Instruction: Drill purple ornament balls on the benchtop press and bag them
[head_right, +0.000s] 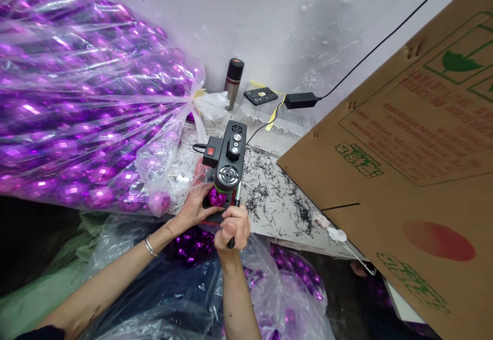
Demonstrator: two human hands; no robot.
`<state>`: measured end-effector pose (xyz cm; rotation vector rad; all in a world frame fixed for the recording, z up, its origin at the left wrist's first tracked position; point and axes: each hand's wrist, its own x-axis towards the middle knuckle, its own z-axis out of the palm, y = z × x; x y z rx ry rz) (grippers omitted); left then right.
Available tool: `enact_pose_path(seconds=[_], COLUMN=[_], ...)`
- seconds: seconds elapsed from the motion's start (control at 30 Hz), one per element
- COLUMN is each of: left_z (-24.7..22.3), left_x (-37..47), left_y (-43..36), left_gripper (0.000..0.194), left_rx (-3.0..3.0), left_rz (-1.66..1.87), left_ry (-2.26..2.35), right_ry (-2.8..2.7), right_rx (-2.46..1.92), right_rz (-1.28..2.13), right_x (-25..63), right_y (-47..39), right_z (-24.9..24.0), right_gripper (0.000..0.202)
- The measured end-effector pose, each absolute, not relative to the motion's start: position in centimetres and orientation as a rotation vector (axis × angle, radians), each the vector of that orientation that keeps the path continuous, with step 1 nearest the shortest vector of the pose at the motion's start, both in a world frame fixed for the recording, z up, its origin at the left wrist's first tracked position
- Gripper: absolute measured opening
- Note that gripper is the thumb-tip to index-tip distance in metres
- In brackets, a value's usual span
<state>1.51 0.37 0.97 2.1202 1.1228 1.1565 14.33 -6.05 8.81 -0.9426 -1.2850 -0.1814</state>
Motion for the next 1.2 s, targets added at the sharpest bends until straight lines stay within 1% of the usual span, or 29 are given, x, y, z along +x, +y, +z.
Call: enact_pose_path(seconds=[0.47, 0.6, 0.7, 0.8, 0.93, 1.07, 1.13, 1.2], left_z=[1.2, 1.0, 0.9, 1.0, 1.1, 2.5, 4.3, 6.6], left_x=[1.5, 1.6, 1.6, 1.4, 0.0, -2.8, -4.3, -5.2], left_y=[0.4, 0.5, 0.8, 0.4, -3.1, -7.4, -6.8, -3.1], left_gripper=[0.067, 0.066, 0.068, 0.069, 0.060, 0.052, 0.046, 0.042], left_rx=[2.113, 2.113, 2.115, 2.138, 2.265, 2.380, 2.360, 2.317], left_rz=[1.141, 1.146, 1.143, 1.150, 1.130, 1.186, 1.278, 1.327], left_ry=[1.111, 1.093, 1.084, 1.069, 1.024, 1.002, 1.004, 1.069], right_ry=[-1.169, -1.228, -1.250, -1.284, -1.308, -1.371, -1.389, -1.377], right_rx=[-0.893, -0.891, -0.882, -0.949, -1.018, -1.022, -1.026, -1.024], right_rz=[-0.135, -0.189, -0.176, -0.128, -0.091, -0.115, -0.122, -0.132], right_x=[13.6, 13.6, 14.2, 14.7, 15.0, 15.1, 15.1, 15.0], right_y=[-5.4, -5.3, -5.5, -6.0, -6.6, -7.1, -7.2, -7.2], right_z=[7.4, 6.9, 8.4, 11.4, 14.3, 13.2, 12.3, 11.6], right_gripper=[0.042, 0.043, 0.044, 0.040, 0.039, 0.037, 0.037, 0.037])
